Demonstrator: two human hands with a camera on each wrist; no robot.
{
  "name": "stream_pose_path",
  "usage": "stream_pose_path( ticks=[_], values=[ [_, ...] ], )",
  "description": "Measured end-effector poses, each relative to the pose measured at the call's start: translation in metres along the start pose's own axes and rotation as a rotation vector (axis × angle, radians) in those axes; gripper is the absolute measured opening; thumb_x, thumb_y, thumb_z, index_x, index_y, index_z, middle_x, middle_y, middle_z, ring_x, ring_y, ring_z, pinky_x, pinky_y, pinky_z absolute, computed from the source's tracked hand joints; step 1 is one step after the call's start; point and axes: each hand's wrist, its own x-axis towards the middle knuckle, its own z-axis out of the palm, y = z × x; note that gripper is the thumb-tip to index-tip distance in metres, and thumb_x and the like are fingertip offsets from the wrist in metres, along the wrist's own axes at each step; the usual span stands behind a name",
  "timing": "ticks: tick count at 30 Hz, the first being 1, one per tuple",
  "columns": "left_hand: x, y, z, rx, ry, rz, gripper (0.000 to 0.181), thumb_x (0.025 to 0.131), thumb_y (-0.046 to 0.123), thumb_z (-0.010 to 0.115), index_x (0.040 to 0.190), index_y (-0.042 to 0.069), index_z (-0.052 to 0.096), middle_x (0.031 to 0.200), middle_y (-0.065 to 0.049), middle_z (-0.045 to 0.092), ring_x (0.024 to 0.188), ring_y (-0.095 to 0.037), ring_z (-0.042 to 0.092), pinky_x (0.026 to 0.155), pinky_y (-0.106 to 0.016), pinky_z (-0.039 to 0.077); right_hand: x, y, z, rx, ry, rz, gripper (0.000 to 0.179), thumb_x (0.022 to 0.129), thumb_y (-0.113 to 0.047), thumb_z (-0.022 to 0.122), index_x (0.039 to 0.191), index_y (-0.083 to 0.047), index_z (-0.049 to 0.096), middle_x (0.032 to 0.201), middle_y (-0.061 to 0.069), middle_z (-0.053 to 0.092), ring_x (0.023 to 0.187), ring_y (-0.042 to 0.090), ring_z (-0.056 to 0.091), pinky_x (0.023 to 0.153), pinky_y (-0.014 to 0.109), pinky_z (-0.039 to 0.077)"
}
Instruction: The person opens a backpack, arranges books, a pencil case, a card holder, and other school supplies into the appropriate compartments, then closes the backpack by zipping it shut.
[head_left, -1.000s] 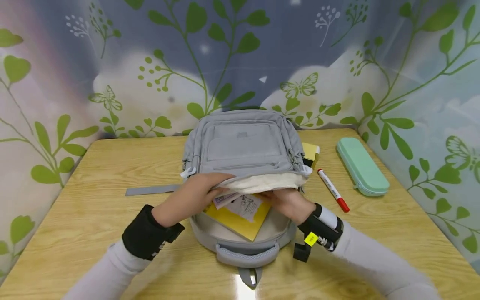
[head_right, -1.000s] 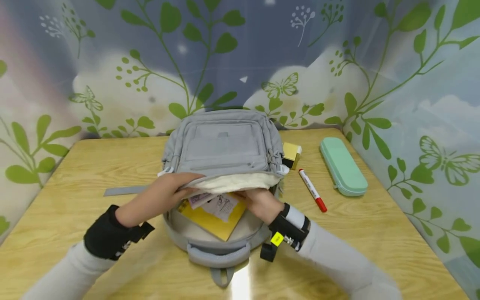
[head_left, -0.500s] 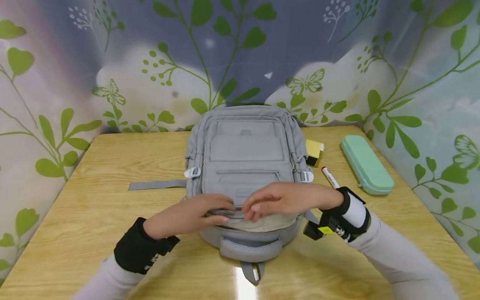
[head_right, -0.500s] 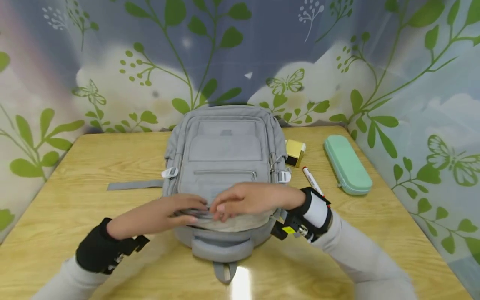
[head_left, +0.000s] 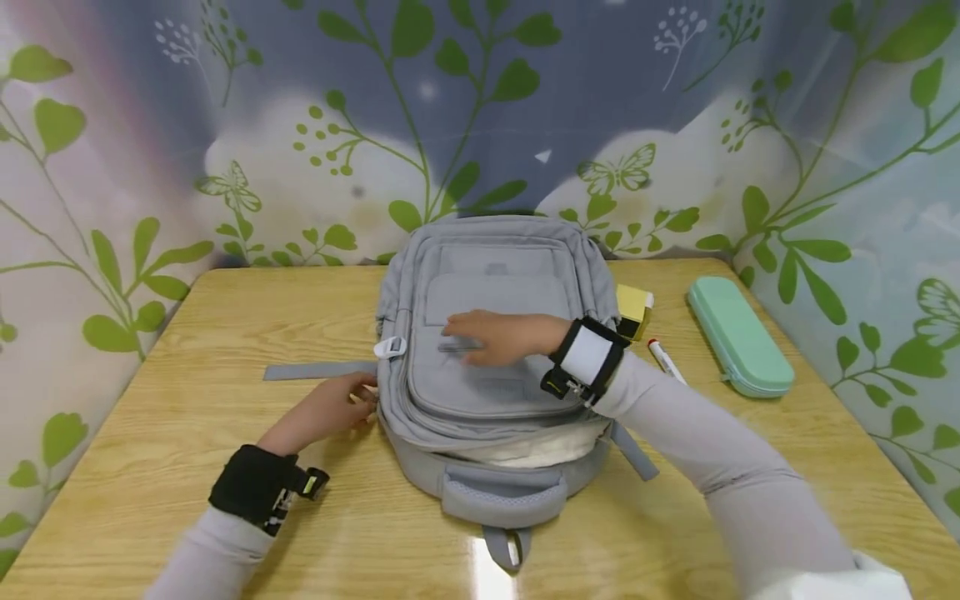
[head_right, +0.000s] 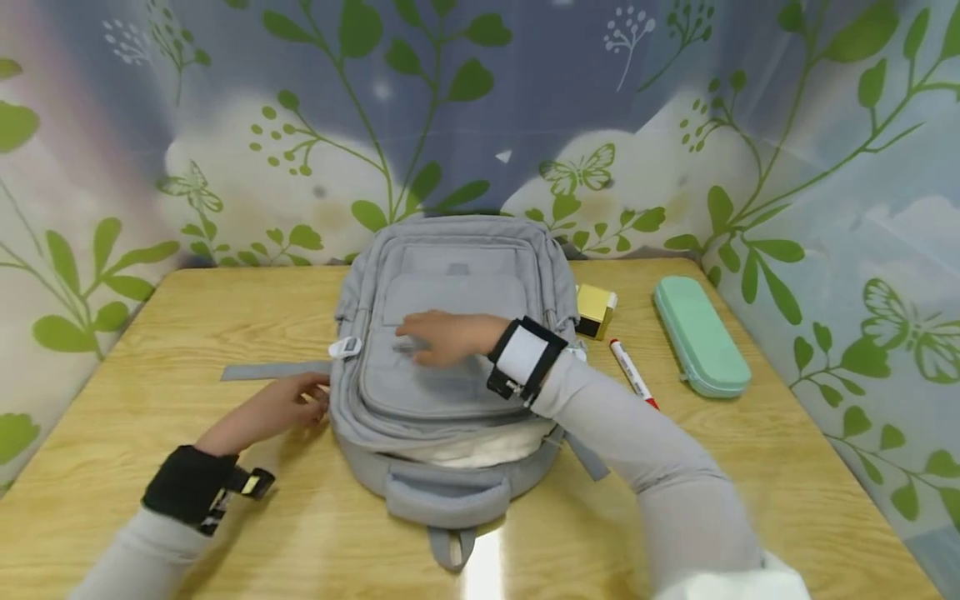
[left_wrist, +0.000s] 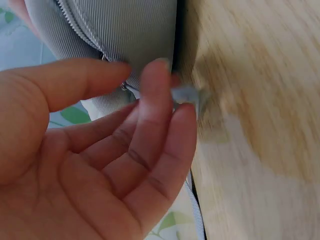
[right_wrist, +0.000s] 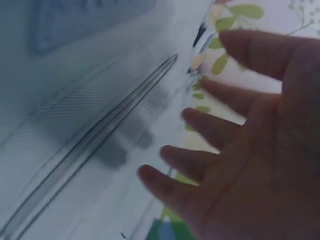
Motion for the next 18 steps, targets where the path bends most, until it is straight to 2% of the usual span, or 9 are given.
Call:
stream_pose_path(
  ticks=[3, 6, 9, 12, 14, 18],
  values=[
    [-0.002, 0.003, 0.004, 0.056, 0.051, 0.003, 0.023, 0.091, 0.006, 0.052, 0.110, -0.003, 0.061, 0.084, -0.010, 0.064, 0.068, -0.013, 0.055, 0.063, -0.027, 0.044, 0.014, 0.004, 0.005, -0.083, -0.045, 0.009, 0.057, 0.097, -0.031, 0.050, 0.149, -0.020, 0.027, 0.158, 0.008, 0.009, 0.145, 0.034, 0.003, 0.117, 0.049, 0.010],
    [-0.010, 0.010, 0.007, 0.131, 0.092, 0.016, 0.009, 0.090, 0.006, 0.055, 0.092, 0.002, 0.063, 0.077, -0.004, 0.061, 0.064, -0.011, 0.048, 0.061, -0.026, 0.040, 0.023, 0.005, 0.013, -0.160, -0.073, 0.039, 0.060, 0.095, -0.042, 0.051, 0.148, -0.029, 0.026, 0.159, 0.001, 0.004, 0.145, 0.034, -0.003, 0.115, 0.056, 0.007],
    [-0.021, 0.021, 0.009, 0.231, 0.132, 0.032, 0.009, 0.090, 0.005, 0.057, 0.084, 0.006, 0.063, 0.071, 0.000, 0.058, 0.059, -0.010, 0.045, 0.057, -0.025, 0.037, 0.026, 0.002, 0.020, -0.194, -0.086, 0.080, 0.065, 0.092, -0.051, 0.050, 0.148, -0.035, 0.021, 0.159, -0.005, -0.003, 0.145, 0.031, -0.008, 0.113, 0.061, 0.003],
    [-0.031, 0.034, 0.009, 0.345, 0.156, 0.062, 0.017, 0.089, 0.003, 0.057, 0.074, 0.010, 0.058, 0.063, 0.003, 0.050, 0.056, -0.009, 0.039, 0.053, -0.023, 0.032, 0.027, 0.000, 0.022, -0.214, -0.083, 0.104, 0.068, 0.090, -0.057, 0.048, 0.148, -0.038, 0.019, 0.159, -0.007, -0.007, 0.145, 0.030, -0.009, 0.112, 0.062, 0.002],
    [-0.037, 0.043, 0.008, 0.388, 0.141, 0.068, 0.021, 0.089, 0.004, 0.058, 0.070, 0.013, 0.055, 0.061, 0.005, 0.046, 0.055, -0.009, 0.037, 0.052, -0.022, 0.029, 0.027, 0.000, 0.022, -0.226, -0.082, 0.114, 0.069, 0.089, -0.058, 0.047, 0.149, -0.038, 0.018, 0.158, -0.007, -0.007, 0.145, 0.030, -0.009, 0.112, 0.062, 0.002],
    [-0.047, 0.061, 0.005, 0.326, -0.005, 0.079, 0.019, 0.089, 0.008, 0.060, 0.072, 0.015, 0.058, 0.060, 0.007, 0.048, 0.053, -0.007, 0.040, 0.051, -0.021, 0.031, 0.027, 0.001, 0.021, -0.253, -0.087, 0.146, 0.069, 0.089, -0.060, 0.046, 0.148, -0.040, 0.017, 0.158, -0.008, -0.008, 0.145, 0.030, -0.009, 0.113, 0.062, 0.003]
  ],
)
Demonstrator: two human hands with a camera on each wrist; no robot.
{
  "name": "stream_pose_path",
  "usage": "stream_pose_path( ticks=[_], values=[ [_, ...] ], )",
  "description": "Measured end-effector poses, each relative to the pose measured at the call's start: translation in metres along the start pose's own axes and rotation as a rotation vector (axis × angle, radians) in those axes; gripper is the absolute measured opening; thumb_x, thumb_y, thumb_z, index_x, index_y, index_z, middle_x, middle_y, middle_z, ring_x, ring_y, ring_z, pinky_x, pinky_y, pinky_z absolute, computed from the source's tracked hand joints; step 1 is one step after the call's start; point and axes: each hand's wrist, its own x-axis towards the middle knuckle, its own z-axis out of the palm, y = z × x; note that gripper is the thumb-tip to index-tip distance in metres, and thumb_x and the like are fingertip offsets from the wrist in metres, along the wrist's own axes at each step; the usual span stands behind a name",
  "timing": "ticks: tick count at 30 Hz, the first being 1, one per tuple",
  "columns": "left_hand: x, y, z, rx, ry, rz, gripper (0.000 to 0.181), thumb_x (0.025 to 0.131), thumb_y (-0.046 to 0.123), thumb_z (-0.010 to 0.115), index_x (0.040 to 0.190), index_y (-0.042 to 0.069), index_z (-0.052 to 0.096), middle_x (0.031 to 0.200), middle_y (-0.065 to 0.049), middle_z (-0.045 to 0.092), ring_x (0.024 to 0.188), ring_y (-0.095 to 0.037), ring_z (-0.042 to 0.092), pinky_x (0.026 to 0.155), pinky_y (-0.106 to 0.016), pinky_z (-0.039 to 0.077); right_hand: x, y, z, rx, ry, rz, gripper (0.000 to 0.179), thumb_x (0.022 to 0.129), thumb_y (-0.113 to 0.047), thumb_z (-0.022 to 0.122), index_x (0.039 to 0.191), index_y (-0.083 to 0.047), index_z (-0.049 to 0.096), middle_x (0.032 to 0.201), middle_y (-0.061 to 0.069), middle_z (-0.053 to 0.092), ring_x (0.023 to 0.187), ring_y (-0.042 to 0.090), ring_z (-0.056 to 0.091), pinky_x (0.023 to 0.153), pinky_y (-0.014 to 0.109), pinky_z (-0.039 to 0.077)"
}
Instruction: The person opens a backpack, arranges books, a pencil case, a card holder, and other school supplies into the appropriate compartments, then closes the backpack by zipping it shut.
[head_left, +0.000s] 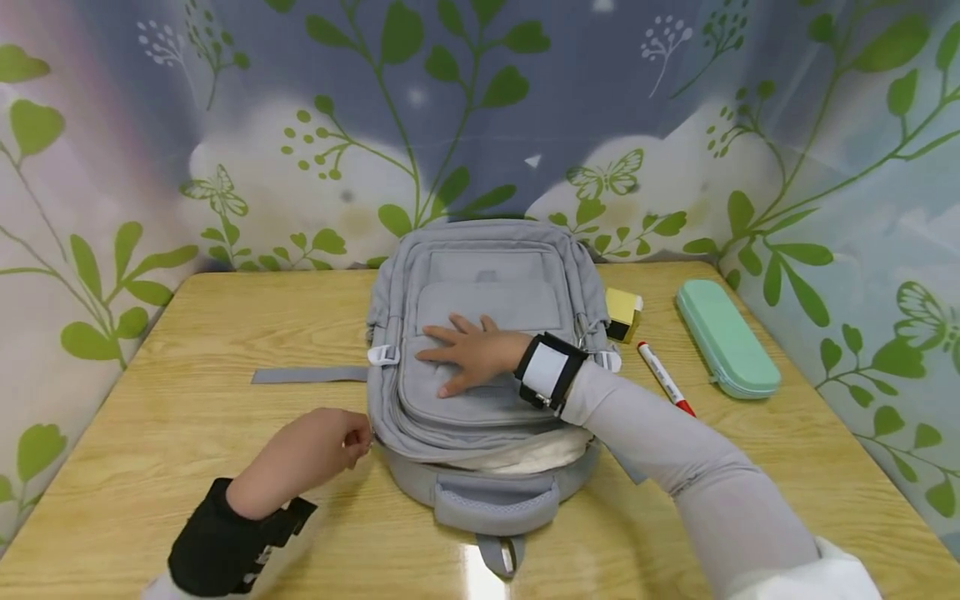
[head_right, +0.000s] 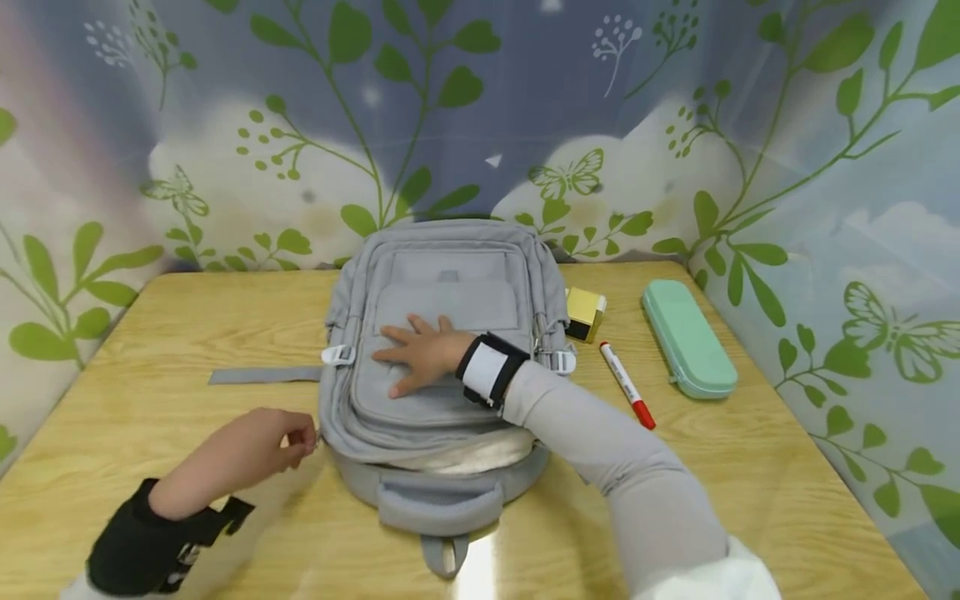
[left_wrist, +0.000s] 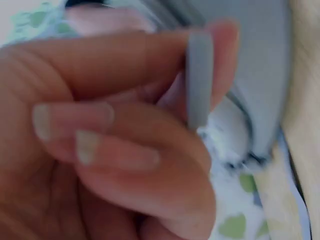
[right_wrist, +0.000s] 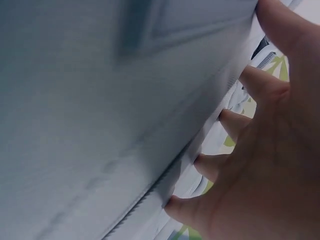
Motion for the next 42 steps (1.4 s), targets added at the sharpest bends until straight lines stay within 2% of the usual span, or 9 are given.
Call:
stream_pose_path(
  ticks=[5, 9, 21, 25, 29, 33, 35, 38, 42],
  values=[
    [-0.006, 0.020, 0.003, -0.216, -0.178, 0.125, 0.013, 0.089, 0.010, 0.060, 0.077, 0.014, 0.063, 0.063, 0.010, 0.055, 0.053, -0.002, 0.044, 0.051, -0.020, 0.038, 0.000, -0.001, 0.000, -0.014, -0.007, 0.027, 0.069, 0.089, -0.061, 0.045, 0.148, -0.041, 0.016, 0.158, -0.008, -0.008, 0.146, 0.029, -0.009, 0.113, 0.061, 0.004],
    [-0.001, 0.042, 0.016, -0.353, -0.240, 0.210, 0.018, 0.091, 0.013, 0.059, 0.074, 0.012, 0.062, 0.061, 0.008, 0.056, 0.052, -0.001, 0.042, 0.051, -0.019, 0.038, -0.001, -0.004, 0.000, -0.020, 0.000, 0.027, 0.069, 0.089, -0.059, 0.046, 0.148, -0.040, 0.017, 0.158, -0.008, -0.007, 0.146, 0.030, -0.008, 0.113, 0.062, 0.005],
    [0.029, 0.102, 0.048, -0.346, -0.256, 0.300, 0.016, 0.091, 0.009, 0.058, 0.078, 0.014, 0.065, 0.063, 0.010, 0.060, 0.053, 0.001, 0.046, 0.055, -0.016, 0.039, 0.002, -0.004, 0.007, -0.019, 0.006, 0.040, 0.070, 0.089, -0.060, 0.045, 0.148, -0.040, 0.015, 0.158, -0.008, -0.007, 0.146, 0.031, -0.007, 0.113, 0.061, 0.005],
    [0.028, 0.103, 0.046, -0.310, -0.254, 0.290, 0.017, 0.091, 0.010, 0.059, 0.077, 0.015, 0.065, 0.062, 0.010, 0.057, 0.053, 0.000, 0.044, 0.055, -0.016, 0.039, -0.001, -0.003, 0.002, 0.049, 0.000, -0.003, 0.065, 0.093, -0.054, 0.046, 0.149, -0.033, 0.021, 0.159, -0.004, 0.000, 0.146, 0.029, -0.003, 0.115, 0.058, 0.008],
    [0.017, 0.094, 0.040, -0.291, -0.288, 0.243, 0.023, 0.091, 0.016, 0.060, 0.068, 0.016, 0.064, 0.056, 0.011, 0.052, 0.049, -0.001, 0.042, 0.053, -0.016, 0.037, -0.024, -0.007, -0.008, 0.205, 0.008, -0.108, 0.053, 0.097, -0.043, 0.046, 0.145, -0.023, 0.035, 0.153, -0.001, 0.029, 0.141, 0.020, 0.027, 0.113, 0.040, 0.028],
    [0.007, 0.082, 0.034, -0.374, -0.329, 0.210, 0.032, 0.092, 0.024, 0.059, 0.062, 0.013, 0.063, 0.051, 0.007, 0.053, 0.043, -0.002, 0.036, 0.047, -0.016, 0.031, -0.072, -0.019, -0.009, 0.287, 0.039, -0.250, 0.045, 0.096, -0.034, 0.052, 0.137, -0.016, 0.047, 0.112, -0.002, 0.064, 0.098, 0.009, 0.060, 0.084, 0.024, 0.048],
    [0.004, 0.077, 0.033, -0.431, -0.321, 0.222, 0.034, 0.094, 0.026, 0.057, 0.064, 0.011, 0.063, 0.051, 0.004, 0.056, 0.041, -0.002, 0.033, 0.045, -0.017, 0.029, -0.096, -0.026, -0.002, 0.295, 0.024, -0.309, 0.042, 0.094, -0.031, 0.057, 0.133, -0.015, 0.051, 0.087, -0.006, 0.065, 0.074, 0.003, 0.058, 0.068, 0.019, 0.047],
    [0.003, 0.076, 0.031, -0.503, -0.269, 0.248, 0.035, 0.095, 0.029, 0.054, 0.068, 0.010, 0.065, 0.055, 0.001, 0.062, 0.042, -0.001, 0.035, 0.044, -0.017, 0.030, -0.121, -0.036, 0.017, 0.289, -0.037, -0.346, 0.036, 0.090, -0.031, 0.063, 0.123, -0.018, 0.058, 0.066, -0.011, 0.054, 0.056, -0.002, 0.048, 0.056, 0.014, 0.042],
    [0.006, 0.080, 0.033, -0.515, -0.135, 0.331, 0.038, 0.097, 0.033, 0.050, 0.067, 0.012, 0.064, 0.056, 0.002, 0.061, 0.044, 0.001, 0.038, 0.045, -0.016, 0.034, -0.136, -0.051, 0.049, 0.298, 0.016, -0.267, 0.010, 0.088, -0.032, 0.064, 0.091, -0.023, 0.062, 0.056, -0.015, 0.043, 0.049, -0.003, 0.040, 0.049, 0.012, 0.034]
  ],
)
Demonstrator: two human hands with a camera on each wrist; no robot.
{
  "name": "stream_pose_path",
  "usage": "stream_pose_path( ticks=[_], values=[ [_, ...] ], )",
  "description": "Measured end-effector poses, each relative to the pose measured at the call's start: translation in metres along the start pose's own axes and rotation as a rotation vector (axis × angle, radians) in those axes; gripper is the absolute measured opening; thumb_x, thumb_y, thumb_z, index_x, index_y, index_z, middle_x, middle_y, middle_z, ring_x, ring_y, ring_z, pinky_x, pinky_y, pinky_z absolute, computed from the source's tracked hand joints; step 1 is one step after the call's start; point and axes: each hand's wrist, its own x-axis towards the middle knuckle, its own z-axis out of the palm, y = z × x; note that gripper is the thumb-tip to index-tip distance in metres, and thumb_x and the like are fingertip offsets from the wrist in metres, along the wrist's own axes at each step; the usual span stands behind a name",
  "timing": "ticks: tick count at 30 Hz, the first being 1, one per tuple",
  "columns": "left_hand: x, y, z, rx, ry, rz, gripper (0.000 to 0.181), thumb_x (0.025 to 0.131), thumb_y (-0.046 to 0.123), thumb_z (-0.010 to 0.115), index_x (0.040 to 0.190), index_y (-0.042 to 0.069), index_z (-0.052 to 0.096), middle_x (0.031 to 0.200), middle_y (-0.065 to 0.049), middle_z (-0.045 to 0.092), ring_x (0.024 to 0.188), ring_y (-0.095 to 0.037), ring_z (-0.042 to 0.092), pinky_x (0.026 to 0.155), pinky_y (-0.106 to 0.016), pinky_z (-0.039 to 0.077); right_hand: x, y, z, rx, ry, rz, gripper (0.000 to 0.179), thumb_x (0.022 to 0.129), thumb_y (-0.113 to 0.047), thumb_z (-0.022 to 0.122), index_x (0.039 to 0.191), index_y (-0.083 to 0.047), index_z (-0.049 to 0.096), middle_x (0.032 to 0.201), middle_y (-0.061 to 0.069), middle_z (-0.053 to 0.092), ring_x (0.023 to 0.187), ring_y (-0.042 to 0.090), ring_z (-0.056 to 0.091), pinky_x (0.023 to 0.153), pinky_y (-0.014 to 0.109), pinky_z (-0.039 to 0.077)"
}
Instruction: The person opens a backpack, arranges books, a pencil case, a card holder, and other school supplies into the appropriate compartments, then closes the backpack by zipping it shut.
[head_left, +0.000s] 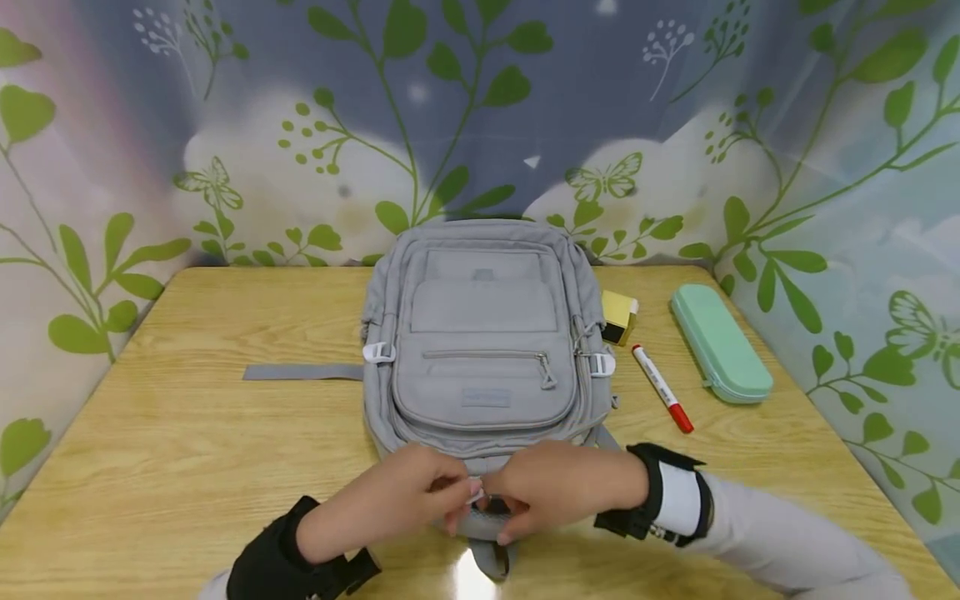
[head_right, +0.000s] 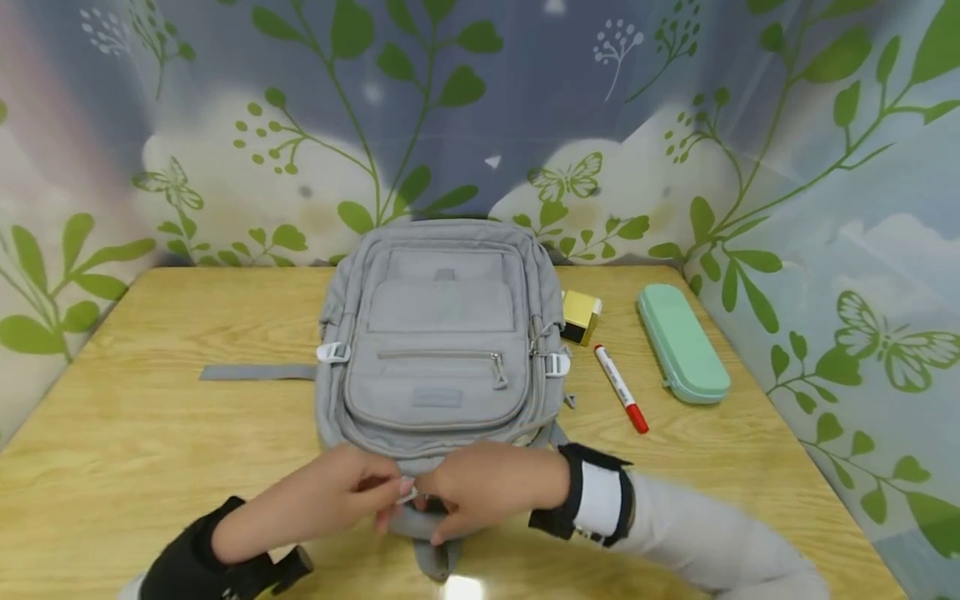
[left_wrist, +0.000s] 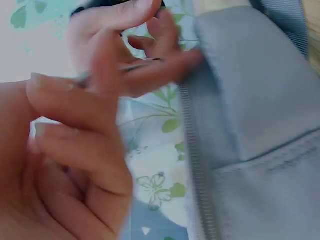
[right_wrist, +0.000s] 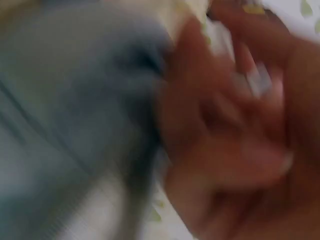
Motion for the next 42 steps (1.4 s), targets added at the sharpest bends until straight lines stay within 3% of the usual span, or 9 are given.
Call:
stream_pose_path(
  ticks=[4, 6, 8, 11, 14, 18, 26, 35, 42],
  values=[
    [0.004, -0.006, 0.006, 0.223, 0.157, 0.198, 0.027, 0.095, 0.036, 0.052, 0.079, 0.019, 0.065, 0.066, 0.008, 0.060, 0.056, 0.004, 0.044, 0.053, -0.014, 0.039, -0.005, 0.003, 0.019, 0.111, 0.214, 0.044, 0.023, 0.092, -0.029, 0.060, 0.070, -0.021, 0.056, 0.054, -0.013, 0.036, 0.047, -0.003, 0.034, 0.048, 0.012, 0.029],
    [0.005, -0.013, 0.007, 0.398, 0.238, 0.274, 0.021, 0.092, 0.037, 0.056, 0.098, 0.020, 0.066, 0.087, 0.009, 0.064, 0.076, 0.000, 0.055, 0.070, -0.018, 0.046, -0.008, 0.007, 0.022, 0.179, 0.281, 0.034, 0.025, 0.092, -0.030, 0.059, 0.070, -0.020, 0.057, 0.055, -0.013, 0.038, 0.049, -0.004, 0.035, 0.049, 0.012, 0.031],
    [0.006, -0.020, 0.007, 0.567, 0.291, 0.293, 0.038, 0.087, 0.040, 0.062, 0.119, 0.019, 0.059, 0.115, 0.007, 0.061, 0.104, -0.007, 0.056, 0.092, -0.027, 0.045, -0.013, 0.010, 0.022, 0.235, 0.309, 0.016, 0.022, 0.091, -0.032, 0.060, 0.072, -0.021, 0.060, 0.059, -0.013, 0.044, 0.052, -0.005, 0.039, 0.052, 0.012, 0.035],
    [0.008, -0.032, 0.006, 0.718, 0.263, 0.253, 0.057, 0.086, 0.043, 0.062, 0.136, 0.020, 0.047, 0.140, 0.003, 0.048, 0.130, -0.017, 0.043, 0.110, -0.042, 0.032, -0.018, 0.012, 0.022, 0.320, 0.299, -0.020, 0.017, 0.089, -0.036, 0.062, 0.081, -0.022, 0.064, 0.070, -0.014, 0.055, 0.060, -0.006, 0.048, 0.058, 0.014, 0.044],
    [0.011, -0.043, 0.007, 0.793, 0.188, 0.213, 0.047, 0.091, 0.043, 0.054, 0.135, 0.024, 0.050, 0.143, 0.004, 0.046, 0.133, -0.018, 0.041, 0.111, -0.045, 0.029, -0.023, 0.012, 0.024, 0.398, 0.277, -0.021, 0.017, 0.089, -0.038, 0.062, 0.087, -0.021, 0.067, 0.080, -0.014, 0.061, 0.066, -0.006, 0.053, 0.063, 0.016, 0.048],
    [0.015, -0.048, 0.010, 0.881, 0.152, 0.239, 0.033, 0.095, 0.040, 0.049, 0.125, 0.030, 0.060, 0.138, 0.005, 0.051, 0.129, -0.018, 0.047, 0.108, -0.043, 0.035, -0.030, 0.016, 0.027, 0.432, 0.269, -0.029, 0.018, 0.094, -0.026, 0.055, 0.096, -0.015, 0.069, 0.079, -0.007, 0.063, 0.063, -0.006, 0.053, 0.063, 0.016, 0.049],
    [0.015, -0.046, 0.008, 0.857, 0.120, 0.225, 0.030, 0.095, 0.037, 0.050, 0.120, 0.030, 0.063, 0.137, 0.003, 0.053, 0.128, -0.021, 0.048, 0.107, -0.045, 0.036, -0.061, 0.042, 0.028, 0.451, 0.338, -0.022, 0.024, 0.099, -0.017, 0.045, 0.116, -0.009, 0.061, 0.075, 0.005, 0.060, 0.052, 0.000, 0.051, 0.053, 0.020, 0.048],
    [0.012, -0.047, 0.006, 0.781, 0.111, 0.239, 0.032, 0.097, 0.037, 0.045, 0.120, 0.026, 0.064, 0.137, 0.002, 0.053, 0.129, -0.023, 0.046, 0.107, -0.047, 0.035, -0.098, 0.095, 0.023, 0.048, 0.562, 0.319, 0.014, 0.092, -0.003, 0.055, 0.096, -0.012, 0.064, 0.070, -0.008, 0.056, 0.049, -0.004, 0.042, 0.049, 0.019, 0.037],
    [0.012, -0.046, 0.006, 0.736, 0.067, 0.213, 0.033, 0.098, 0.036, 0.044, 0.119, 0.023, 0.065, 0.135, 0.004, 0.055, 0.132, -0.025, 0.043, 0.108, -0.049, 0.031, -0.090, 0.151, 0.025, -0.078, 0.644, 0.532, 0.012, 0.093, -0.004, 0.054, 0.093, -0.009, 0.065, 0.068, -0.005, 0.059, 0.054, 0.005, 0.042, 0.048, 0.022, 0.032]
  ],
)
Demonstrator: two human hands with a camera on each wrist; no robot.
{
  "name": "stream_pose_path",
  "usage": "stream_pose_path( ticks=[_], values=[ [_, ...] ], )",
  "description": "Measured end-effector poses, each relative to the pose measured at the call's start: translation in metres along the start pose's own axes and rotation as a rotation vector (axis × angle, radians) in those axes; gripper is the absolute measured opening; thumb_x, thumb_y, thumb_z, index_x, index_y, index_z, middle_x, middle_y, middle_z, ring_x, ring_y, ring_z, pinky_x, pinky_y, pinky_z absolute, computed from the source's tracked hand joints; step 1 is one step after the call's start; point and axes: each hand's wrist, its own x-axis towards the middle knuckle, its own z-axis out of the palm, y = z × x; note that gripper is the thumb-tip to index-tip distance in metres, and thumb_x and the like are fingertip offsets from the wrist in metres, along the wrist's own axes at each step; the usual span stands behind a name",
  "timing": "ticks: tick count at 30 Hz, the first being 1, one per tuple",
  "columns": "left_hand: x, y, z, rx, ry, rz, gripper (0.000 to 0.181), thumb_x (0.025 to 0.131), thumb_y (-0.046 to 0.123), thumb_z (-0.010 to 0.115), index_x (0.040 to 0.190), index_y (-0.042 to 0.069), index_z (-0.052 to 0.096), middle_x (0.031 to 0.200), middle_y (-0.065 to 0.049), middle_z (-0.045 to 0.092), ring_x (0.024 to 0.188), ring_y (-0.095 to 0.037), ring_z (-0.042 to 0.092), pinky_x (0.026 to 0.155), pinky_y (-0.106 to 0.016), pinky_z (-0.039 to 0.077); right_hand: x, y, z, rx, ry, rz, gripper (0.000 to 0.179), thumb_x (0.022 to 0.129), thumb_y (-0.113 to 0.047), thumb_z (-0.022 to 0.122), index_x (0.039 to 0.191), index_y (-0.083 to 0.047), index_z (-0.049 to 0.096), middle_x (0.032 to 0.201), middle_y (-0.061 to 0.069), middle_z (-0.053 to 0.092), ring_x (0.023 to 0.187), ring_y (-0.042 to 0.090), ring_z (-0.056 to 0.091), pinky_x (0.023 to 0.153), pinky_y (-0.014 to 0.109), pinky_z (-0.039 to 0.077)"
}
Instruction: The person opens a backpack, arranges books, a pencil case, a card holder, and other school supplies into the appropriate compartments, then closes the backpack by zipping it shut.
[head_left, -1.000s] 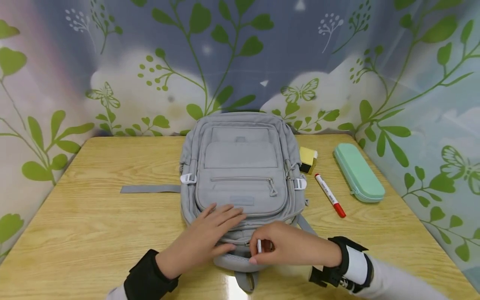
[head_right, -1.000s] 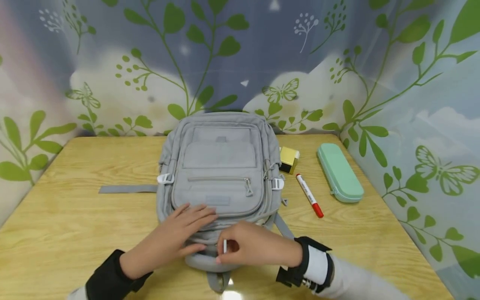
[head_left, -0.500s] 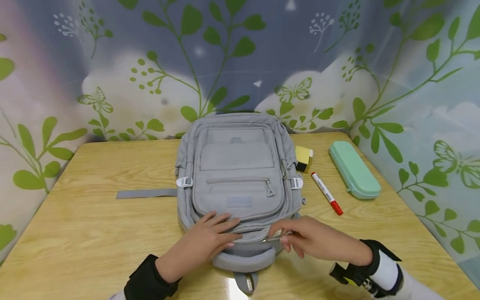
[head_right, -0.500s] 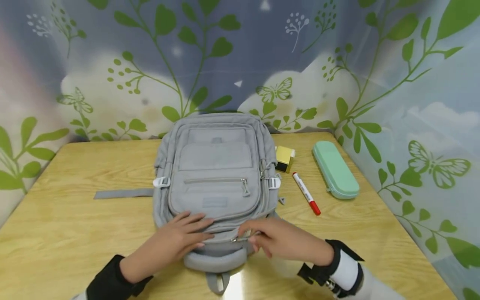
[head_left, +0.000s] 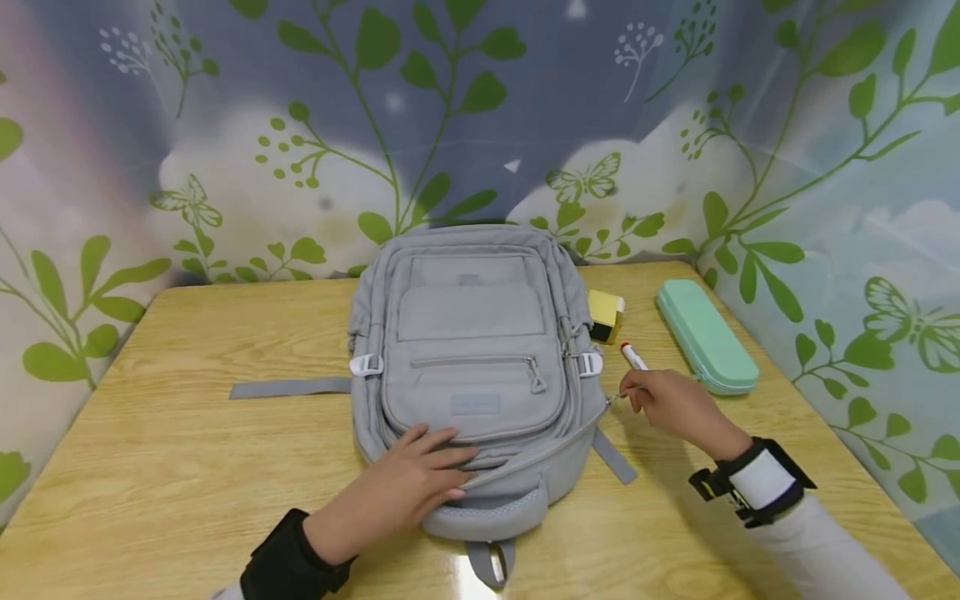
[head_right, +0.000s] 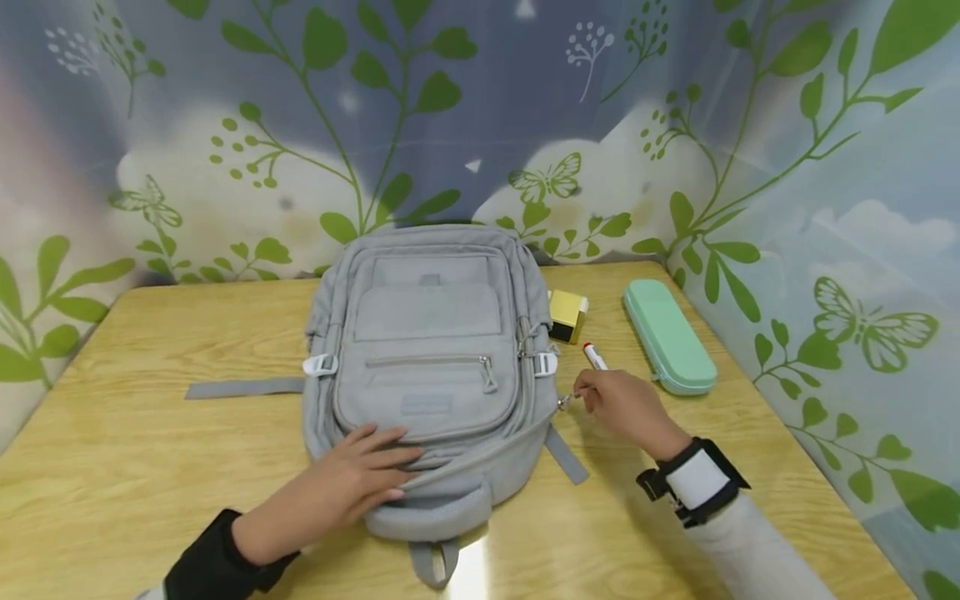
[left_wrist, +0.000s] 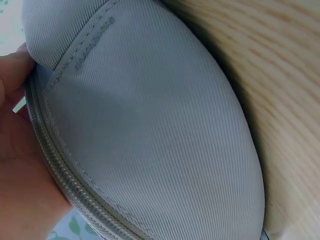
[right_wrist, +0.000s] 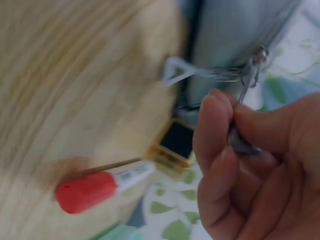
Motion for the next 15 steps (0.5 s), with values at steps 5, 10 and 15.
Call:
stream_pose_path(
  ticks=[5, 10, 15],
  values=[
    [-0.001, 0.002, -0.001, -0.028, -0.015, -0.006, 0.033, 0.098, 0.035, 0.044, 0.118, 0.021, 0.066, 0.135, 0.003, 0.055, 0.133, -0.026, 0.042, 0.109, -0.051, 0.030, 0.026, 0.012, 0.011, -0.044, 0.025, 0.064, 0.017, 0.091, -0.004, 0.052, 0.096, -0.006, 0.068, 0.080, 0.005, 0.068, 0.059, 0.012, 0.053, 0.049, 0.026, 0.039],
    [-0.001, 0.005, 0.001, -0.011, 0.017, -0.013, 0.030, 0.098, 0.035, 0.046, 0.114, 0.021, 0.067, 0.132, 0.004, 0.057, 0.132, -0.026, 0.042, 0.107, -0.052, 0.031, 0.050, 0.014, 0.020, -0.063, -0.009, 0.056, 0.022, 0.089, -0.002, 0.048, 0.095, -0.008, 0.069, 0.085, 0.009, 0.068, 0.063, 0.015, 0.056, 0.051, 0.028, 0.041],
    [0.004, 0.007, -0.005, 0.000, -0.016, 0.018, 0.029, 0.099, 0.032, 0.045, 0.114, 0.020, 0.066, 0.130, 0.002, 0.058, 0.130, -0.027, 0.044, 0.104, -0.051, 0.035, 0.056, 0.014, 0.017, 0.058, -0.072, 0.006, 0.017, 0.091, -0.001, 0.048, 0.087, -0.003, 0.065, 0.077, 0.010, 0.062, 0.063, 0.017, 0.050, 0.058, 0.028, 0.039]
  ],
)
